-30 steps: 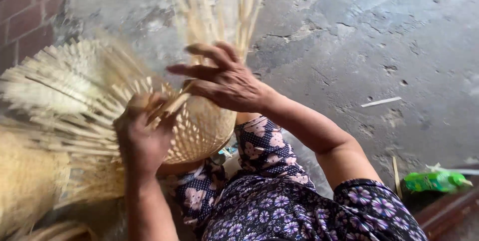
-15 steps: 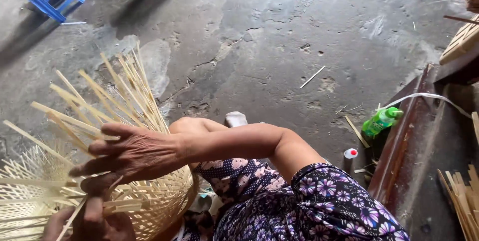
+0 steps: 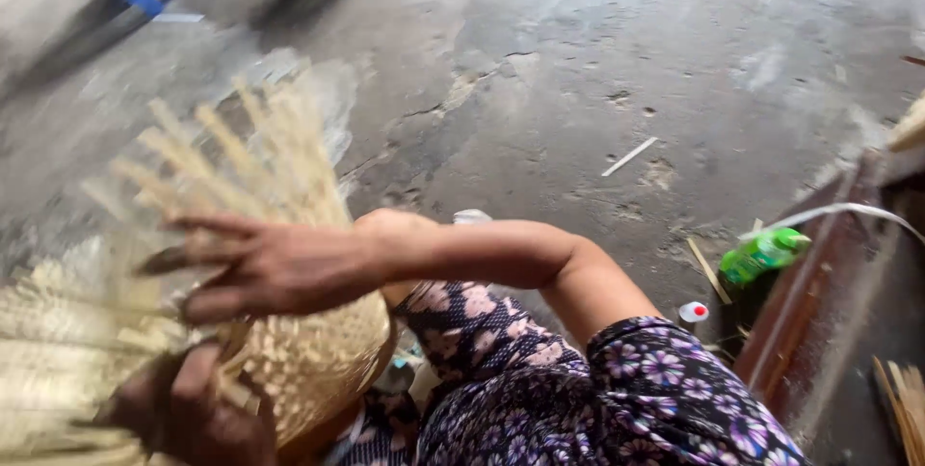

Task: The person weaves a bamboo basket by hand, interlacing thin strips through a vertical frame while bending and tucking the ends into the lattice. Several partially completed bamboo structures sit on the floor nearby as the person works to secure the shape.

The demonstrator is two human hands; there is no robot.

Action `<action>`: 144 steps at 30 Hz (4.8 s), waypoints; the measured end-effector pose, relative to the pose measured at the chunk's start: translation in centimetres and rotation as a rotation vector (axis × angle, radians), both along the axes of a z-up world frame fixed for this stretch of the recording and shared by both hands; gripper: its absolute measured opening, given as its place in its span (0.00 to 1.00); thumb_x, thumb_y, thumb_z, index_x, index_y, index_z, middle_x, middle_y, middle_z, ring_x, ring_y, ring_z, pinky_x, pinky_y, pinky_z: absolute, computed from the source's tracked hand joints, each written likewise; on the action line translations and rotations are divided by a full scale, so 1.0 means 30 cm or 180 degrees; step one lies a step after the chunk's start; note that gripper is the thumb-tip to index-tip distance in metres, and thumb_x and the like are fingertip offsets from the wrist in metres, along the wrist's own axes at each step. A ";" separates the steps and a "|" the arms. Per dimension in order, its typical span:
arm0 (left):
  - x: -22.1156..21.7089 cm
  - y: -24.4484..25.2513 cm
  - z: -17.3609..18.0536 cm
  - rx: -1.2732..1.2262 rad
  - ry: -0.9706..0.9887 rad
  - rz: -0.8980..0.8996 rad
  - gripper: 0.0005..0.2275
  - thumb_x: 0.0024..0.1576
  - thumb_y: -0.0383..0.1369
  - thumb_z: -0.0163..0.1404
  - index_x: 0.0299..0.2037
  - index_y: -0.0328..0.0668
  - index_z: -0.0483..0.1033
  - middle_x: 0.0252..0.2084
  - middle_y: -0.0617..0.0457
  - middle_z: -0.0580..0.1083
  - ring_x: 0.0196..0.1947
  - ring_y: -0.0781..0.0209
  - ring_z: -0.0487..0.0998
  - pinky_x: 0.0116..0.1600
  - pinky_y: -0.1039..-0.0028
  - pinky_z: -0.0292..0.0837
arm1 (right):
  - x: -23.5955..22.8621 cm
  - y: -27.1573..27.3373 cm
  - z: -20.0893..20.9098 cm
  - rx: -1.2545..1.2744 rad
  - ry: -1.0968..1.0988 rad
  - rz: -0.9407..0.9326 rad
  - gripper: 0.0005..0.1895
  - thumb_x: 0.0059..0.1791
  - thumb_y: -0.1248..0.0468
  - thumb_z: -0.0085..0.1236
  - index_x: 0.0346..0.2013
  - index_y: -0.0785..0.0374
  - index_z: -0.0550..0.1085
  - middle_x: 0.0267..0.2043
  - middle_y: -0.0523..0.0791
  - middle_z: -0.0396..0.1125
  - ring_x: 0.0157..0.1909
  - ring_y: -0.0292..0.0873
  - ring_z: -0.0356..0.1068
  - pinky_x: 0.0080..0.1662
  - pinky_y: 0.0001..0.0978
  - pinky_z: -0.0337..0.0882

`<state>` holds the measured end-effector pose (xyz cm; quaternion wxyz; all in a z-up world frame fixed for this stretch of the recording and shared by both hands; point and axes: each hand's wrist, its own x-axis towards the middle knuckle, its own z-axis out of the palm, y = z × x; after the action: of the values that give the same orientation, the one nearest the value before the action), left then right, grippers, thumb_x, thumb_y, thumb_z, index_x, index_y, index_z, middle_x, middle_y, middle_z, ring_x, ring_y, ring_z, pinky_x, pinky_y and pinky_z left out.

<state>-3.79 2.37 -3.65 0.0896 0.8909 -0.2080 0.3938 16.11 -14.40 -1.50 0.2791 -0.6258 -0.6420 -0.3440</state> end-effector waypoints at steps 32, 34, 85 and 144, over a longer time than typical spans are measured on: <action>0.154 -0.046 0.058 -0.0044 -0.1128 0.0896 0.14 0.54 0.31 0.62 0.48 0.47 0.75 0.38 0.59 0.77 0.36 0.57 0.73 0.43 0.62 0.69 | 0.061 0.020 -0.058 -0.0324 0.2694 0.1090 0.09 0.49 0.61 0.65 0.41 0.56 0.76 0.47 0.42 0.74 0.67 0.47 0.63 0.75 0.58 0.49; 0.169 0.001 0.006 -0.0817 -0.0558 0.0675 0.13 0.57 0.31 0.64 0.47 0.43 0.74 0.39 0.56 0.76 0.38 0.59 0.73 0.45 0.68 0.69 | 0.065 0.016 -0.063 0.0011 0.2490 0.2062 0.05 0.54 0.61 0.63 0.38 0.54 0.74 0.44 0.37 0.74 0.54 0.39 0.75 0.85 0.58 0.41; 0.128 -0.025 -0.014 -0.0791 -0.0887 0.0563 0.03 0.64 0.28 0.56 0.44 0.46 0.76 0.40 0.56 0.80 0.45 0.59 0.80 0.45 0.71 0.75 | -0.013 0.066 0.049 -0.0686 0.2108 0.0228 0.10 0.48 0.55 0.68 0.41 0.52 0.78 0.70 0.51 0.62 0.75 0.54 0.53 0.74 0.54 0.53; 0.162 -0.024 -0.049 -0.0901 -0.1140 0.0332 0.06 0.60 0.32 0.61 0.44 0.50 0.77 0.39 0.60 0.79 0.43 0.64 0.76 0.47 0.71 0.72 | 0.015 0.090 0.053 -0.0787 0.1956 0.0045 0.13 0.52 0.55 0.62 0.46 0.51 0.68 0.50 0.43 0.73 0.58 0.43 0.74 0.70 0.54 0.61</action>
<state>1.09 1.66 -5.12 0.1549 0.7948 -0.1170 0.5750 16.55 -11.70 0.10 0.3840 -0.7249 -0.5690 -0.0568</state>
